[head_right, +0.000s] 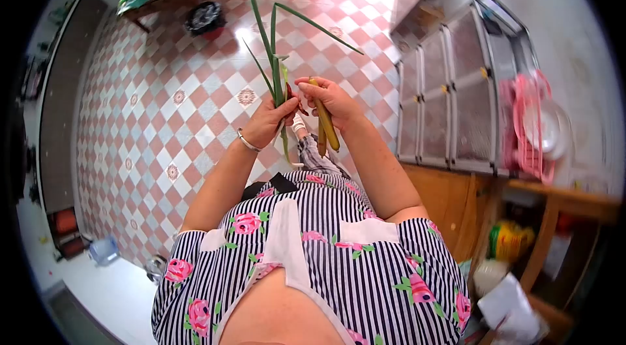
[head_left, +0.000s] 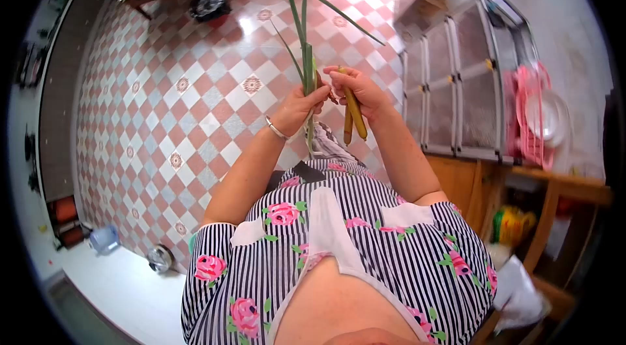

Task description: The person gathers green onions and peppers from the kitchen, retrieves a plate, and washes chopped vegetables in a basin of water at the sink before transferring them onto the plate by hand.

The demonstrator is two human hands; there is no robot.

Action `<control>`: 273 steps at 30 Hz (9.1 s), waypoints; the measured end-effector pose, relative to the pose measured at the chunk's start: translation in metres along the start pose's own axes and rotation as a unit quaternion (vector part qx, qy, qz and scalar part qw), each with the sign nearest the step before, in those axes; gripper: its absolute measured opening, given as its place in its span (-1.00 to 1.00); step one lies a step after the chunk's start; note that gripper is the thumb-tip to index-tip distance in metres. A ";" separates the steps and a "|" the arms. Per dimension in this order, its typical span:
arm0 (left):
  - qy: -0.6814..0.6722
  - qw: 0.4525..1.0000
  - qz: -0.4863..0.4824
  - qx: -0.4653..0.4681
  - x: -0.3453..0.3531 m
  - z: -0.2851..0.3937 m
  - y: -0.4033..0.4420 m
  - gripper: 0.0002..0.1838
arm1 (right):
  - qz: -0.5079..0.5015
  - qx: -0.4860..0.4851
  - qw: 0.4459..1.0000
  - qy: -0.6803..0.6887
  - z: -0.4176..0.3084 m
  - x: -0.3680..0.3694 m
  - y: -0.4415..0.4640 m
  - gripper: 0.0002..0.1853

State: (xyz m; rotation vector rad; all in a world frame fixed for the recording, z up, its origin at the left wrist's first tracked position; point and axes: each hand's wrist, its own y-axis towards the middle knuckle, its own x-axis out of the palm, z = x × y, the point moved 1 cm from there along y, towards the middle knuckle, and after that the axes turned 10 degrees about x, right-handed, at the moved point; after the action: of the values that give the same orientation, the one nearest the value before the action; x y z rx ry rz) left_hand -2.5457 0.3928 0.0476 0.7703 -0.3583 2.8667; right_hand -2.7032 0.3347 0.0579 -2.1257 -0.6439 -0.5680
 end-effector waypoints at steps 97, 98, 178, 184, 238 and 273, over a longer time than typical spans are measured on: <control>0.231 0.884 0.402 0.065 -1.928 1.126 0.770 -0.82 | -0.289 0.231 0.920 -0.132 -0.545 1.168 2.124 -0.87; 0.259 0.877 0.399 0.064 -1.957 1.132 0.771 -0.82 | -0.292 0.228 0.918 -0.140 -0.543 1.184 2.148 -0.87; 0.678 0.228 0.691 -0.104 -2.103 1.237 0.781 -0.26 | -0.102 -0.189 0.756 -0.619 -0.815 1.192 2.586 -0.61; 0.632 0.200 0.746 -0.060 -2.064 1.251 0.864 -0.31 | -0.172 -0.010 0.809 -0.562 -0.863 1.280 2.681 -0.61; 0.538 0.748 0.389 0.008 -2.149 1.201 1.157 -0.55 | -0.093 -0.173 0.522 -0.830 -0.744 1.077 2.744 -0.31; 0.617 0.638 0.397 -0.234 -2.380 1.129 1.278 -0.35 | -0.238 -0.249 0.497 -0.797 -0.794 1.119 2.757 -0.57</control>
State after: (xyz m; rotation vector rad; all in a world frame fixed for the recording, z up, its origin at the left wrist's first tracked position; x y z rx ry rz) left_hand -0.2369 -1.3348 -0.4587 -1.7716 -1.2825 2.7820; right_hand -0.2751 -1.4942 -0.4352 -2.4421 -2.2852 1.5216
